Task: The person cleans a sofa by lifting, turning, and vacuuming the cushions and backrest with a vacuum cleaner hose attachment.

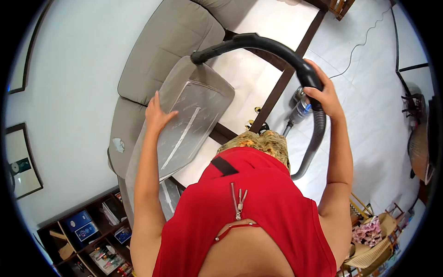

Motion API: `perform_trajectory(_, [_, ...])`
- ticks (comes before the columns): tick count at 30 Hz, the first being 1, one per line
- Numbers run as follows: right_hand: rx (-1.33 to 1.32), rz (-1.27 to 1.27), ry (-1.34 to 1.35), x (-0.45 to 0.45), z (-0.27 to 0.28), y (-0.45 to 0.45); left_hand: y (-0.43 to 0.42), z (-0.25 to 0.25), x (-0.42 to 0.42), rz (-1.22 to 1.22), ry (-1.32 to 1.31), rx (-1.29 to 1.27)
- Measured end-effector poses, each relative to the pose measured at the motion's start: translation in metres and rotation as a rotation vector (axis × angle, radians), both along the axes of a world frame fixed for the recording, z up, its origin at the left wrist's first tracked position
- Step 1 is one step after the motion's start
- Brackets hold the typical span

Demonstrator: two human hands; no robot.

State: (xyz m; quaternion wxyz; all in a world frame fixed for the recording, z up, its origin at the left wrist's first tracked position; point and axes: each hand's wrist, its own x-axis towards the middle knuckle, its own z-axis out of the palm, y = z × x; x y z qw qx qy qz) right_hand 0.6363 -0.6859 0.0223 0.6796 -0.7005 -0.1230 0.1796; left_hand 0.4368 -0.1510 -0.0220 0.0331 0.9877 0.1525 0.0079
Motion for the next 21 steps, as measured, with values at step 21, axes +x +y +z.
perform_trajectory(21, [0.045, 0.005, 0.016, -0.038, 0.000, 0.007, -0.045, -0.005, 0.058, 0.086, -0.043, 0.064])
